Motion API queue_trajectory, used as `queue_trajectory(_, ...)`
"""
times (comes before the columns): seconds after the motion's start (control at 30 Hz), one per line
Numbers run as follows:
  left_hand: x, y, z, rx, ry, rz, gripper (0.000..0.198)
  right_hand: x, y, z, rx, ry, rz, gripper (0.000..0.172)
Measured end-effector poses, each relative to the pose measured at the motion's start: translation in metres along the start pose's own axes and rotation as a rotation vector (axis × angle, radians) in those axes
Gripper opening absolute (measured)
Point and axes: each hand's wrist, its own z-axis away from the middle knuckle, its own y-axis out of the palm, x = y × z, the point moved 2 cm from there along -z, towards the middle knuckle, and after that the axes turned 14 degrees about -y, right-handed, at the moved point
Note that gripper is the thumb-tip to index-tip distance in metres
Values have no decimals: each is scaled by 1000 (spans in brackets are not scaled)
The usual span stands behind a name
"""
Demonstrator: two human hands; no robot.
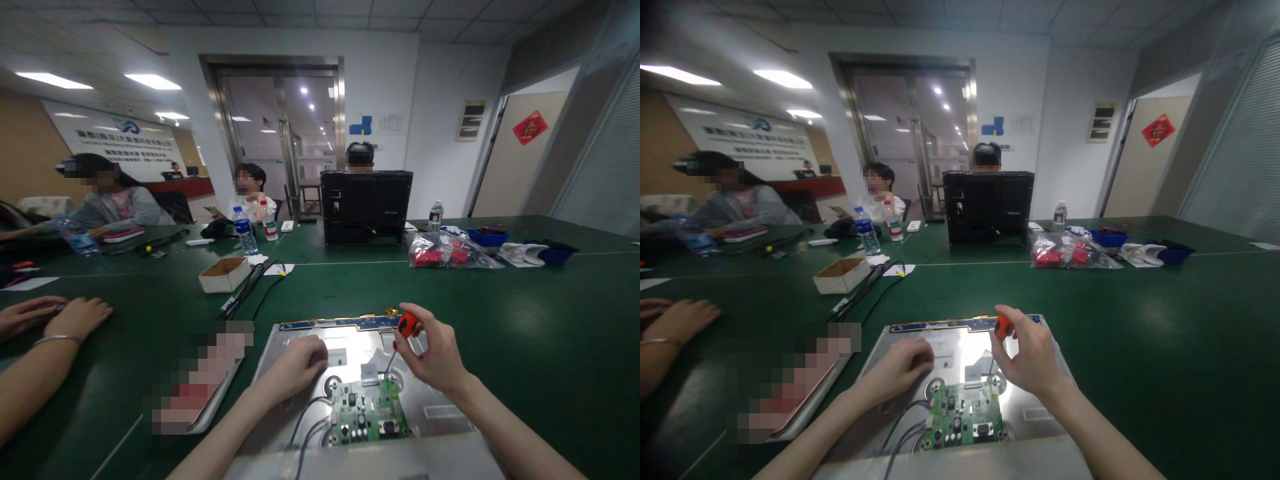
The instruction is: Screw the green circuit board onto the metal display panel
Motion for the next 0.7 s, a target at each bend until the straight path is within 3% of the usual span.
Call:
queue_trajectory(0.2,-13,-5,38,47,33,28,11,2,-1,-3,0,13,-21,26)
queue_trajectory(0.27,-19,-1,55,120,92,31,11,2,-2,-4,-1,11,-25,26)
queue_trajectory(0.37,-20,13,76,116,142,11,16,2,-1,-4,-1,11,-39,28)
queue_trajectory(0.57,-9,45,96,-51,151,71,20,-1,2,2,27,26,-56,33)
queue_trajectory(0.7,-9,54,102,-182,122,131,19,-1,4,4,25,27,-71,34)
